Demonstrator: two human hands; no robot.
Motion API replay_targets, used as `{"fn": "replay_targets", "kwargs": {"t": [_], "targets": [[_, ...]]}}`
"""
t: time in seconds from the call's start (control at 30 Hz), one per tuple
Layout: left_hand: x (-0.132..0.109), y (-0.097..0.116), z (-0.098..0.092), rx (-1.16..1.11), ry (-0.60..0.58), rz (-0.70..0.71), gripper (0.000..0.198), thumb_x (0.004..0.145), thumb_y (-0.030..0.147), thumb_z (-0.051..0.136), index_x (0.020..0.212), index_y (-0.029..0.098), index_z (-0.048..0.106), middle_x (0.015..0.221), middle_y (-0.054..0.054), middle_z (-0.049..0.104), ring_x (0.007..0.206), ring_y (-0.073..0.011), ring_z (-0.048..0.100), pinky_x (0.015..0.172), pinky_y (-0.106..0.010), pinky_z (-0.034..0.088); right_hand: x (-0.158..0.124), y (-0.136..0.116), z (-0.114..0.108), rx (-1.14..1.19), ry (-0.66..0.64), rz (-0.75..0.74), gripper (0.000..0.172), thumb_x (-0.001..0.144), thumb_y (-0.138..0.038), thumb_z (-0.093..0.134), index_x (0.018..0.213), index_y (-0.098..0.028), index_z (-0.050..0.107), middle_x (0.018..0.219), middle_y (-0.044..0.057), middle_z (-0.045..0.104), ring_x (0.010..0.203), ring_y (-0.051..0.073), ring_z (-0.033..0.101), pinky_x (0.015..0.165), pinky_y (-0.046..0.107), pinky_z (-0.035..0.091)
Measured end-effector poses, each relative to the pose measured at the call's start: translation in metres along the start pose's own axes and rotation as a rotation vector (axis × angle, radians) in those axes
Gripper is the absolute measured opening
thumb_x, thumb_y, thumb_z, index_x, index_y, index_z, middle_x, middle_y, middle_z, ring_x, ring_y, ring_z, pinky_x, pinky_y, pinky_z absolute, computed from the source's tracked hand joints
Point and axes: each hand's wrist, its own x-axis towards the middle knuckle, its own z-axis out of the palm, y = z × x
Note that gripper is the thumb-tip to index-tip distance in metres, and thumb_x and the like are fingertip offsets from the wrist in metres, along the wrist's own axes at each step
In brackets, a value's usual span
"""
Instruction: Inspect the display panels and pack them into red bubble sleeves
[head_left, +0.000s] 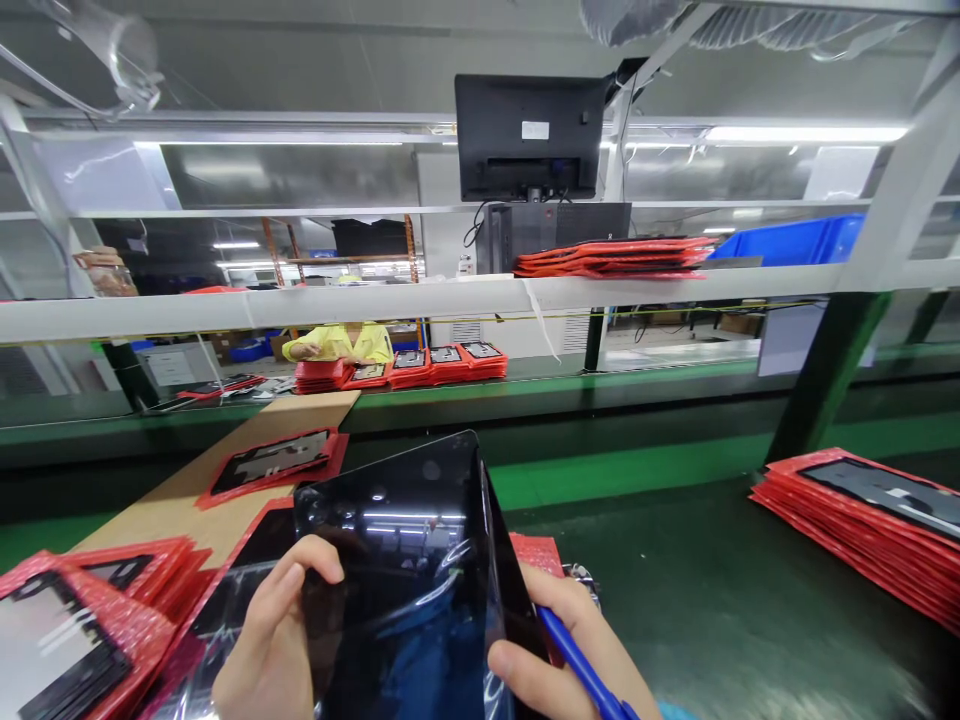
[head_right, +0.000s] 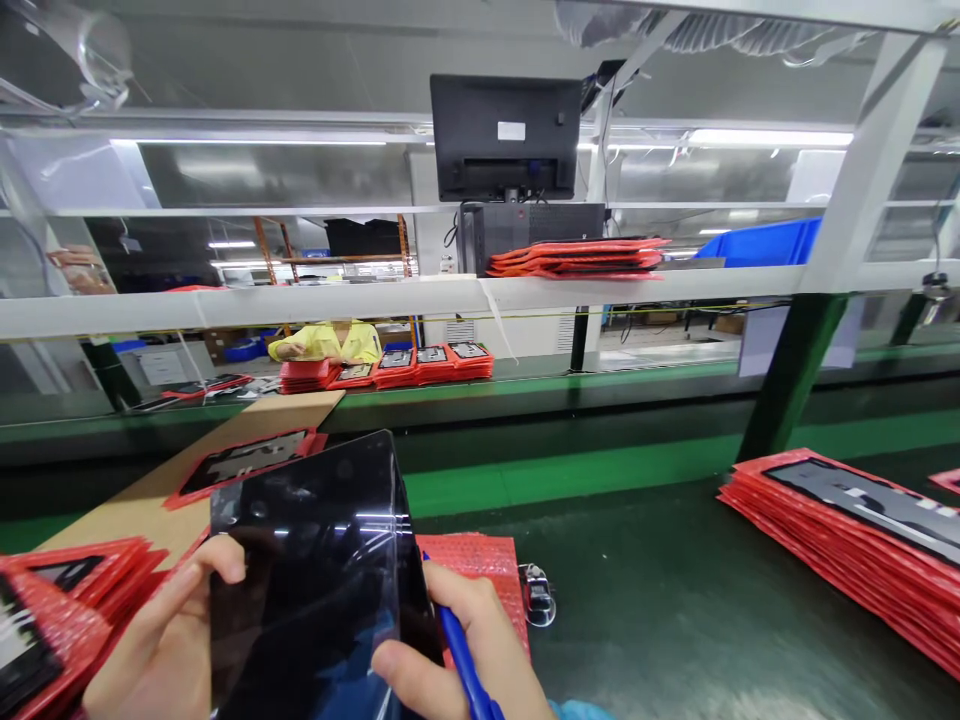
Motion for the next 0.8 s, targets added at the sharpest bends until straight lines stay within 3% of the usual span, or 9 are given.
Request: {"fn": "replay_targets", "kwargs": {"t": [0.13,0.27,0.4,0.47,0.53,0.6,0.7,0.8], "targets": [[0.001,-0.001,0.000,0.035,-0.032,0.031,0.026,0.065,0.045,0.062,0.058,0.020,0.058,0.066,0.000,0.053,0.061,-0.0148,0.046,0.051,-0.023,0.039,0.003,0.004,-0.004,-0.049,-0.008,-0.038,0.052,0.075,-0.056,0.067,0.117,-0.025,0.066,0.084,0.003,0.071,0.086,0.026,0.066,0.083,0.034,0.051],[0.000,-0.002,0.001,0.045,-0.037,0.078,0.029,0.065,0.047,0.063,0.055,0.020,0.060,0.066,0.000,0.054,0.061,-0.0147,0.045,0.053,-0.023,0.040,0.003,0.017,-0.006,-0.064,0.001,-0.072,0.063,0.072,-0.045,0.074,0.129,-0.025,0.055,0.107,0.008,0.070,0.103,0.031,0.064,0.086,0.037,0.054],[0.002,-0.007,-0.004,0.040,-0.087,0.102,0.027,0.070,0.045,0.060,0.058,0.021,0.061,0.067,0.000,0.056,0.068,-0.0160,0.047,0.063,-0.023,0.039,0.007,0.028,-0.006,-0.140,0.014,-0.356,0.085,0.078,-0.036,0.071,0.147,-0.026,0.023,0.141,0.012,0.047,0.127,0.029,0.046,0.098,0.037,0.047],[0.003,-0.009,-0.006,0.071,-0.111,0.132,0.028,0.070,0.045,0.060,0.058,0.021,0.062,0.067,0.000,0.058,0.073,-0.0174,0.049,0.068,-0.023,0.039,0.010,0.034,-0.008,-0.280,0.074,-0.545,0.083,0.084,-0.036,0.065,0.149,-0.027,0.014,0.151,0.012,0.032,0.134,0.029,0.035,0.104,0.039,0.040],[0.002,-0.008,-0.005,0.112,-0.141,0.176,0.029,0.070,0.047,0.060,0.056,0.021,0.063,0.065,-0.001,0.059,0.073,-0.0186,0.051,0.068,-0.025,0.039,0.013,0.038,-0.012,-0.450,0.078,-0.728,0.077,0.088,-0.038,0.060,0.149,-0.025,0.016,0.153,0.012,0.026,0.137,0.029,0.026,0.106,0.040,0.037],[-0.001,-0.006,0.001,0.133,-0.145,0.225,0.031,0.069,0.047,0.060,0.054,0.021,0.064,0.061,-0.002,0.058,0.070,-0.0191,0.051,0.067,-0.026,0.039,0.015,0.041,-0.015,-0.565,0.077,-0.806,0.070,0.089,-0.039,0.057,0.148,-0.026,0.022,0.151,0.009,0.031,0.138,0.028,0.024,0.106,0.040,0.037],[-0.009,-0.002,0.014,0.130,-0.086,0.274,0.030,0.070,0.043,0.058,0.050,0.021,0.062,0.056,-0.001,0.056,0.067,-0.0190,0.050,0.065,-0.027,0.037,0.015,0.041,-0.014,-0.585,0.122,-0.759,0.064,0.090,-0.032,0.058,0.146,-0.033,0.026,0.147,0.004,0.040,0.135,0.026,0.033,0.104,0.038,0.041],[-0.014,0.001,0.023,0.137,-0.033,0.310,0.029,0.070,0.039,0.057,0.046,0.022,0.060,0.052,-0.001,0.054,0.059,-0.0173,0.046,0.062,-0.028,0.035,0.013,0.040,-0.010,-0.570,0.172,-0.745,0.070,0.085,-0.022,0.065,0.143,-0.040,0.030,0.147,0.000,0.040,0.130,0.026,0.041,0.103,0.035,0.043]]}}
